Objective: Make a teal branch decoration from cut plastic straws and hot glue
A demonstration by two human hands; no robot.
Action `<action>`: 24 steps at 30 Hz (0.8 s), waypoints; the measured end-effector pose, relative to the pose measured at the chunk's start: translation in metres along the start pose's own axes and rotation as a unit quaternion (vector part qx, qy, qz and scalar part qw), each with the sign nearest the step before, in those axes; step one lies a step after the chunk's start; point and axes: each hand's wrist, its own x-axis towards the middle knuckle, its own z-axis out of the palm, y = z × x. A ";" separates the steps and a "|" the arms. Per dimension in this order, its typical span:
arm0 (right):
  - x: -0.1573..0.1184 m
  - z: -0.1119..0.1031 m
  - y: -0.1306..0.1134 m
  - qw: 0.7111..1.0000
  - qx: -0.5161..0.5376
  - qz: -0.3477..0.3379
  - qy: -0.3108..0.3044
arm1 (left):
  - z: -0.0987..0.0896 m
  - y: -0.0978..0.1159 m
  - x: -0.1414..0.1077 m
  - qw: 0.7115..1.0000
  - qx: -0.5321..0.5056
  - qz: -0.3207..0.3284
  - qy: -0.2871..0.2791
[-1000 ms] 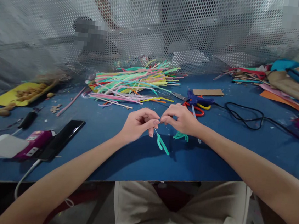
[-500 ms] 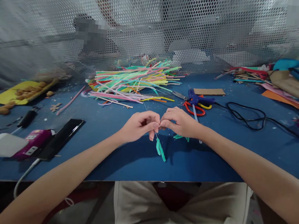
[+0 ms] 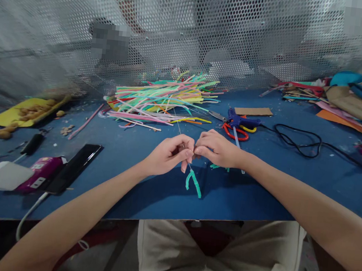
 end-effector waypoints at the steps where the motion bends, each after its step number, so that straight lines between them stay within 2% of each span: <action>1: 0.000 0.000 0.000 1.000 0.000 0.000 0.000 | 0.000 0.000 0.000 1.000 -0.003 -0.002 0.000; 9: -0.001 -0.004 0.001 1.000 0.015 0.005 0.023 | 0.000 -0.001 0.000 0.999 -0.040 -0.004 0.025; 15: 0.000 -0.004 -0.001 0.999 0.009 0.016 0.027 | -0.002 -0.010 0.004 0.992 -0.100 -0.022 0.073; 18: 0.001 -0.005 -0.003 0.998 0.032 0.041 0.025 | -0.007 -0.016 0.007 0.986 -0.123 -0.007 0.110; 21: 0.002 -0.006 -0.007 0.991 0.098 0.088 0.026 | -0.012 -0.023 0.009 0.982 -0.119 0.010 0.148; 24: 0.003 -0.009 -0.012 0.984 0.127 0.127 -0.001 | -0.016 -0.027 0.012 0.975 -0.113 0.016 0.191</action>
